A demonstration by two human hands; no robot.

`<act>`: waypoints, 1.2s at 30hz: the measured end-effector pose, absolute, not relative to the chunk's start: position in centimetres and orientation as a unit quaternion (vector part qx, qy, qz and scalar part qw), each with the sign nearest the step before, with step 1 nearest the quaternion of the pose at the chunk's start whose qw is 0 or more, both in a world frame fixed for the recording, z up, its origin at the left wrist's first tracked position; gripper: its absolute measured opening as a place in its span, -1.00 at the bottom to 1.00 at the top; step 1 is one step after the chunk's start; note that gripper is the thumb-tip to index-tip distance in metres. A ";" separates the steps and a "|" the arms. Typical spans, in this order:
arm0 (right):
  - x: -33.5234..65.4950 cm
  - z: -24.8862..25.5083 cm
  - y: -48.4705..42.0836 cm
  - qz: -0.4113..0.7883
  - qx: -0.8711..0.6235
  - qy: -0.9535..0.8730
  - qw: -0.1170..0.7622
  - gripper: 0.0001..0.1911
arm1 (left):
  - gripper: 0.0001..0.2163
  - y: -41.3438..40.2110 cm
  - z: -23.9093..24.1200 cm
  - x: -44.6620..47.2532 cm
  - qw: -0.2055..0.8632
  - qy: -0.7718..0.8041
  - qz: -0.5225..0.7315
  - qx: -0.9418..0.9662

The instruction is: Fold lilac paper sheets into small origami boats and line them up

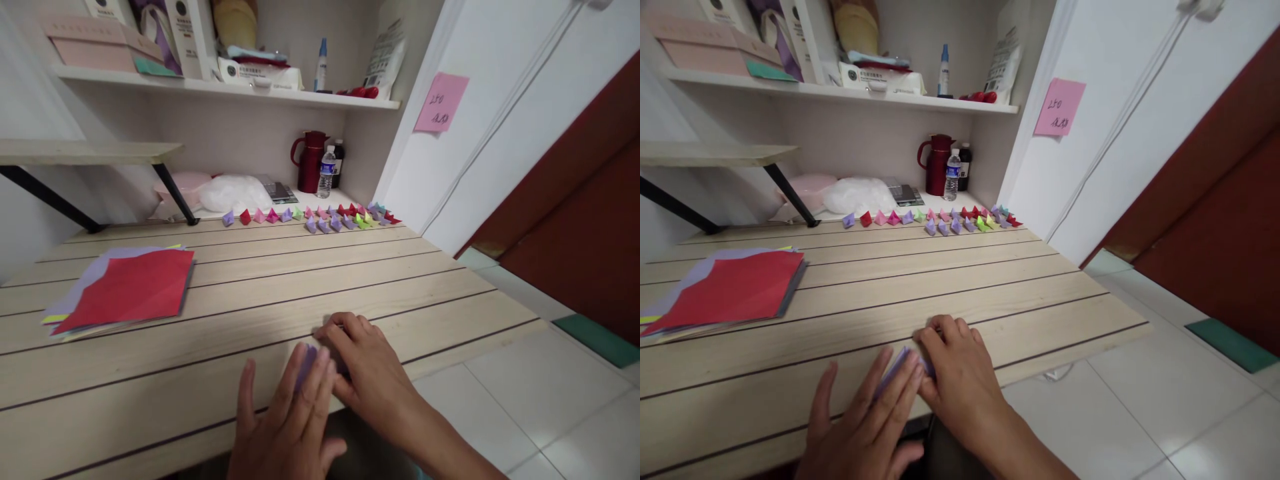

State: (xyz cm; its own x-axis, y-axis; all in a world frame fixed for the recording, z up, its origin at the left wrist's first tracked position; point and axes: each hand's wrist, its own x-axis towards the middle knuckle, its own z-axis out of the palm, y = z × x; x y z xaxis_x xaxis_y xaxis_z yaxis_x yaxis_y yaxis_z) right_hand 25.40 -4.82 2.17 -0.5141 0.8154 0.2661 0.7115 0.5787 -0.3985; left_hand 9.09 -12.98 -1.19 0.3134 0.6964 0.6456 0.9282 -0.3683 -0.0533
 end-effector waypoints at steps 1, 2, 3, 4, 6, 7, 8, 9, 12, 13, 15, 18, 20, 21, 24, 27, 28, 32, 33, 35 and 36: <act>25.6 2.1 -4.7 0.125 -0.438 -0.862 0.223 -0.67 | -0.60 -13.1 -1.5 9.1 0.197 -0.524 -0.256 -0.788; 25.9 2.0 -4.7 0.127 -0.433 -0.862 0.232 -0.67 | -0.61 -13.1 -1.8 9.1 0.185 -0.534 -0.243 -0.788; 26.2 1.9 -4.7 0.124 -0.428 -0.862 0.242 -0.67 | -0.60 -13.2 -2.1 9.0 0.179 -0.543 -0.233 -0.787; 26.6 1.8 -4.8 0.113 -0.426 -0.861 0.254 -0.66 | -0.59 -13.2 -2.3 9.0 0.176 -0.550 -0.225 -0.785; 27.6 1.4 -5.3 0.056 -0.432 -0.856 0.278 -0.60 | -0.54 -13.3 -2.5 8.8 0.173 -0.557 -0.216 -0.783; 28.0 1.3 -5.8 0.014 -0.435 -0.854 0.286 -0.57 | -0.51 -13.3 -2.5 8.8 0.171 -0.560 -0.212 -0.783; 28.4 1.1 -6.3 -0.027 -0.428 -0.856 0.288 -0.54 | -0.49 -13.4 -2.4 8.8 0.170 -0.562 -0.210 -0.781; 28.7 0.8 -6.9 -0.064 -0.411 -0.865 0.282 -0.53 | -0.46 -13.4 -2.3 8.8 0.169 -0.565 -0.207 -0.780; 29.1 -0.1 -8.6 -0.120 -0.312 -0.917 0.219 -0.39 | -0.43 -13.4 -2.1 8.9 0.170 -0.569 -0.203 -0.778; 29.2 -0.5 -9.0 -0.124 -0.295 -0.926 0.200 -0.36 | -0.43 -13.4 -2.1 9.0 0.171 -0.570 -0.203 -0.778; 29.2 -1.4 -9.6 -0.124 -0.309 -0.924 0.188 -0.39 | -0.44 -13.4 -2.2 9.1 0.171 -0.572 -0.200 -0.777; 29.2 -2.3 -9.8 -0.124 -0.349 -0.905 0.212 -0.38 | -0.42 -13.8 -2.6 9.0 0.177 -0.595 -0.199 -0.759; 29.4 -2.5 -9.7 -0.129 -0.352 -0.899 0.225 -0.37 | -0.37 -14.5 -2.9 8.7 0.193 -0.615 -0.206 -0.736; 29.4 -2.4 -9.6 -0.128 -0.349 -0.900 0.226 -0.37 | -0.35 -14.9 -3.1 8.5 0.203 -0.622 -0.209 -0.727; 29.3 -1.7 -9.5 -0.112 -0.343 -0.906 0.221 -0.40 | -0.31 -16.0 -3.5 7.8 0.233 -0.620 -0.203 -0.721; 28.3 -0.8 -9.5 -0.078 -0.361 -0.898 0.239 -0.51 | -0.36 -16.1 -3.9 7.6 0.263 -0.607 -0.203 -0.722; 27.9 -0.5 -9.5 -0.066 -0.368 -0.893 0.251 -0.52 | -0.41 -16.0 -4.0 7.6 0.271 -0.606 -0.209 -0.718; 26.6 -0.3 -9.4 -0.030 -0.366 -0.880 0.300 -0.55 | -0.60 -15.6 -4.3 7.6 0.260 -0.599 -0.273 -0.707; 26.6 -0.4 -9.5 -0.023 -0.358 -0.881 0.309 -0.59 | -0.62 -15.7 -4.3 7.6 0.243 -0.592 -0.297 -0.709; 26.8 -0.5 -9.7 0.002 -0.336 -0.882 0.331 -0.68 | -0.66 -16.2 -4.2 7.7 0.189 -0.586 -0.354 -0.704; 27.0 -0.4 -9.9 0.024 -0.326 -0.881 0.343 -0.70 | -0.68 -16.6 -4.0 7.7 0.155 -0.592 -0.387 -0.690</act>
State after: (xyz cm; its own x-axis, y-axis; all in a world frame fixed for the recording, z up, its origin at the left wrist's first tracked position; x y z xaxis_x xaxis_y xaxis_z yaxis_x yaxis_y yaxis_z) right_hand 27.01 -9.86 -0.42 -0.5532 0.5904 0.5877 0.5570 0.7868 -0.2661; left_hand 7.73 -16.56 -3.99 0.0002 0.6967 0.7174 0.9366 -0.2516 0.2441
